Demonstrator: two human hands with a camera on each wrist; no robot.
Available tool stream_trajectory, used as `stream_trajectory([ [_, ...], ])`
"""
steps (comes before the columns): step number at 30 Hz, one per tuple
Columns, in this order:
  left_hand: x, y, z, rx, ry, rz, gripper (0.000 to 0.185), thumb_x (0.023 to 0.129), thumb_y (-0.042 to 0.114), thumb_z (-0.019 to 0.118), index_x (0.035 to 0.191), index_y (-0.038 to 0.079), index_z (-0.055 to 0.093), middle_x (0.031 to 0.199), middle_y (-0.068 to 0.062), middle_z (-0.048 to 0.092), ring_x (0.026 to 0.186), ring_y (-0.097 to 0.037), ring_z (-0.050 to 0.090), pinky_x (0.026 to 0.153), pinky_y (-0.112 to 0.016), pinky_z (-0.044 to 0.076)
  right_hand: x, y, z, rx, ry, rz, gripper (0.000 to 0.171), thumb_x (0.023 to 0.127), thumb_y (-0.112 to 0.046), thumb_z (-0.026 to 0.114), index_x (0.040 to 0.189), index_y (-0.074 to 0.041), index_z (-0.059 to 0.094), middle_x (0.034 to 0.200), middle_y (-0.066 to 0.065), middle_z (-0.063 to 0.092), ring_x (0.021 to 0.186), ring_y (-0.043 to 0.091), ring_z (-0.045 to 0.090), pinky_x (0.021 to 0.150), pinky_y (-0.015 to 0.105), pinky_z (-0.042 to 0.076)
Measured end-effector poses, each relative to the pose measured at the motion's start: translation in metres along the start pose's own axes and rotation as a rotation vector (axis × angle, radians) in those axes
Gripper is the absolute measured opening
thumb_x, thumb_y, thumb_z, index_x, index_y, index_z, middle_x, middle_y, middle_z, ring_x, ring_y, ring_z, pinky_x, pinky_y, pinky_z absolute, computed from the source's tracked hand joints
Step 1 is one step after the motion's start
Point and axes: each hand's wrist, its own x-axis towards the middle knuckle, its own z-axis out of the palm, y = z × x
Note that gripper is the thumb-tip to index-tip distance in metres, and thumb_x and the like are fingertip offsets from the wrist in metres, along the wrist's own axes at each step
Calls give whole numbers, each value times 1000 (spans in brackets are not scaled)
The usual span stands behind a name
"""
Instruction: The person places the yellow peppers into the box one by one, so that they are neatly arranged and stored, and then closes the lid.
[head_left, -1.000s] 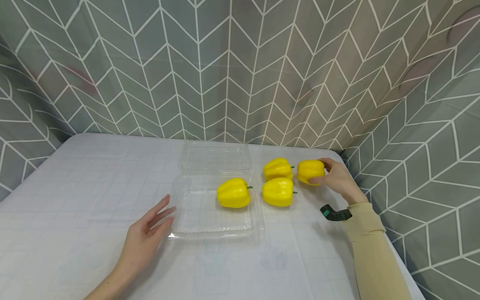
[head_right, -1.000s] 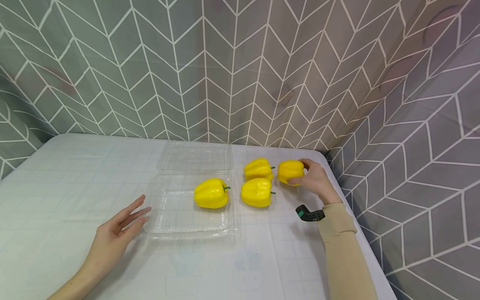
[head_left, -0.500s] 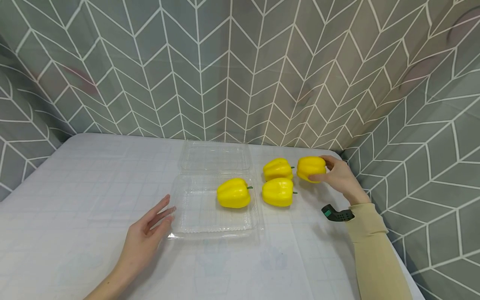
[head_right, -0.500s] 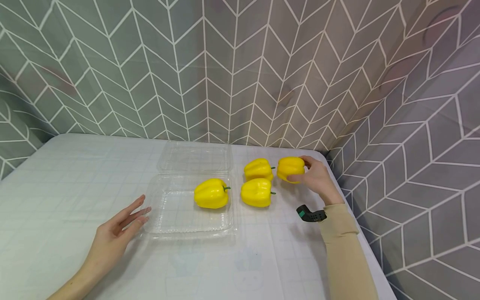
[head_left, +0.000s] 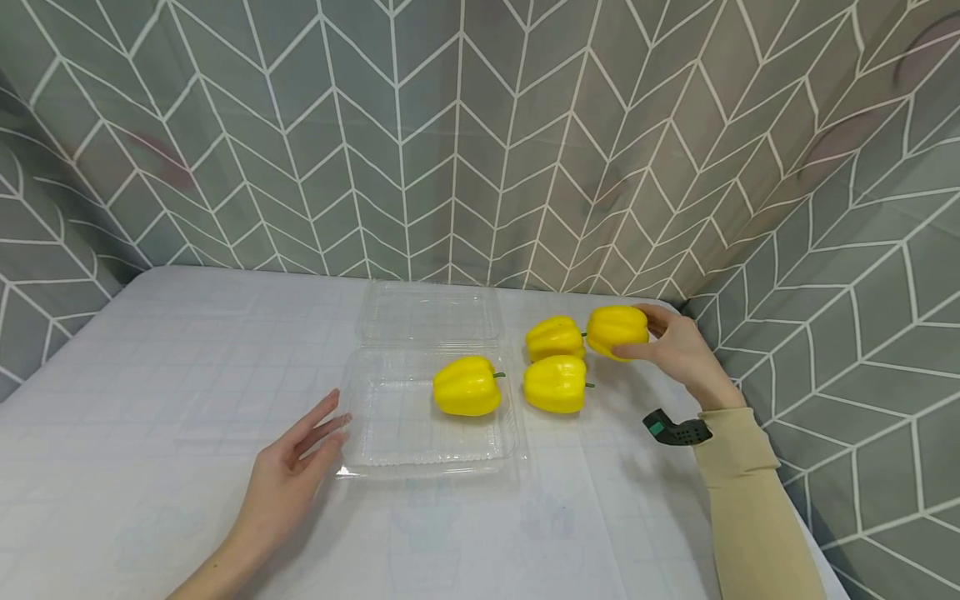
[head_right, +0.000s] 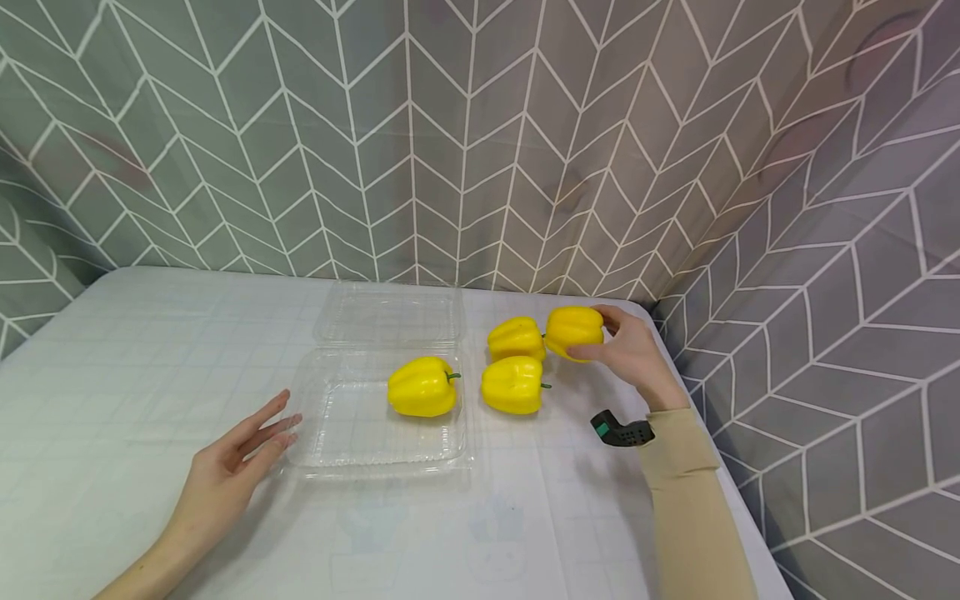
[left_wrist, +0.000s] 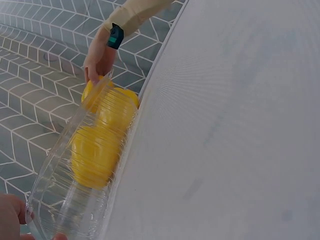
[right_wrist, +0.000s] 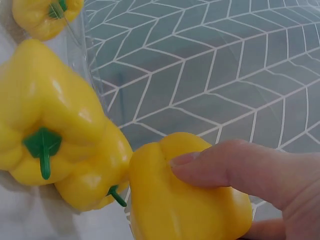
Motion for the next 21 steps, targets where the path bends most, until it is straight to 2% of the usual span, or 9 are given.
stream_trajectory([
  [11, 0, 0, 0, 10, 4, 5, 49, 101, 7, 59, 149, 7, 47, 152, -11, 48, 119, 3, 60, 93, -10, 51, -6, -15, 5, -3, 16, -33, 91, 79, -42, 85, 150, -8, 41, 151, 13, 44, 147, 39, 31, 116, 65, 30],
  [21, -1, -1, 1, 1, -1, 13, 50, 100, 4, 59, 149, 6, 46, 153, -13, 47, 119, 3, 60, 93, -10, 51, -14, -32, 11, 2, 23, -84, 86, 79, -38, 86, 147, -7, 45, 149, 13, 46, 146, 39, 32, 118, 61, 31],
])
